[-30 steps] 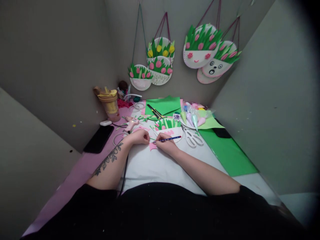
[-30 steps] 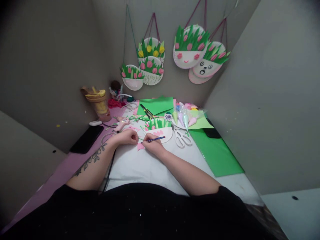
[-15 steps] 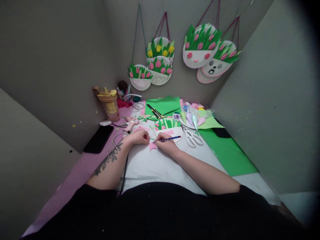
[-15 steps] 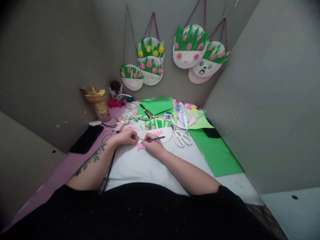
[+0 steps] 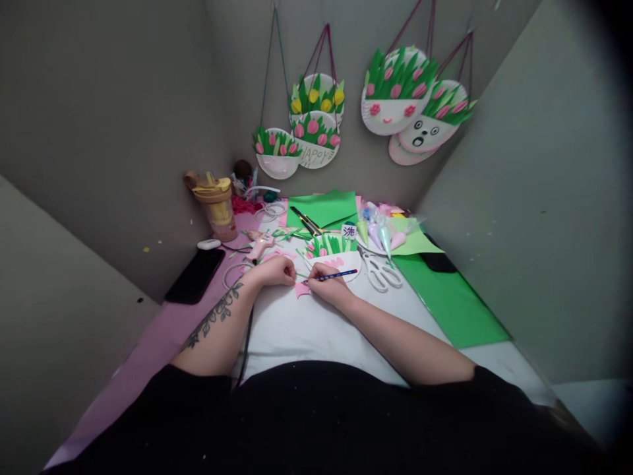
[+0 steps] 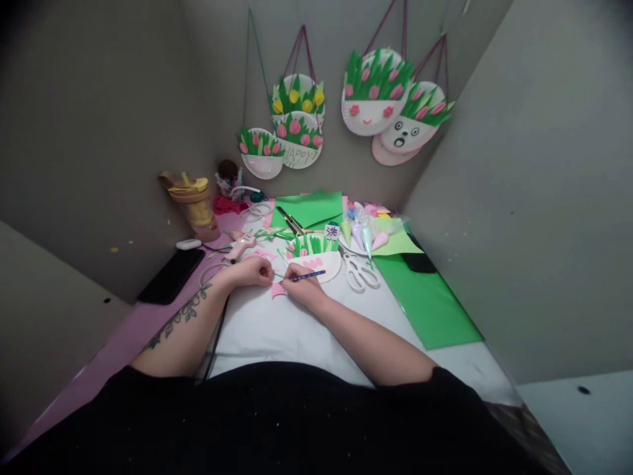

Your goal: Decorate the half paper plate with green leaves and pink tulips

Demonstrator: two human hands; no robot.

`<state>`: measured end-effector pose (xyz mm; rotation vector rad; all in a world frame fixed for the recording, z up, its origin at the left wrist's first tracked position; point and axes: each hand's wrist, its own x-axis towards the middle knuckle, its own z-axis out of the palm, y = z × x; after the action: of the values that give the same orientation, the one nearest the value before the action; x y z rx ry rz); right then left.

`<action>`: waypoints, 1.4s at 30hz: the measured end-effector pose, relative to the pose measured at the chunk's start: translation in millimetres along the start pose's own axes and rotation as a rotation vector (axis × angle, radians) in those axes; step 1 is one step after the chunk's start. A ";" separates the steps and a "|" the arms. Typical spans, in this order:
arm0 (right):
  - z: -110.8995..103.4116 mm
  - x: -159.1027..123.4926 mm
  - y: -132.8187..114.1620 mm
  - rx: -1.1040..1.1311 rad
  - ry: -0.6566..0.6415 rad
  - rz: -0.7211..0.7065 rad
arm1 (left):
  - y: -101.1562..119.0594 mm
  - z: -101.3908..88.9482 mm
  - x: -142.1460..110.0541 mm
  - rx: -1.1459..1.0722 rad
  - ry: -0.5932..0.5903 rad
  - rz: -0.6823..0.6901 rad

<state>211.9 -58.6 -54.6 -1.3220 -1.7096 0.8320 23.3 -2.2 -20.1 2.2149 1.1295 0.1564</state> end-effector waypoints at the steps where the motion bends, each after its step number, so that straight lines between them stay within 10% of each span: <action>1: -0.5 -0.2 -0.1 -0.001 0.003 0.007 | -0.3 0.1 0.1 -0.001 -0.001 0.003; 42: -6.0 -3.9 -3.2 0.091 0.008 0.096 | -2.3 0.4 0.4 0.007 0.001 0.008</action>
<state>216.3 -63.0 -49.8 -1.3525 -1.5931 0.9464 22.1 -1.1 -21.9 2.2256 1.1239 0.1568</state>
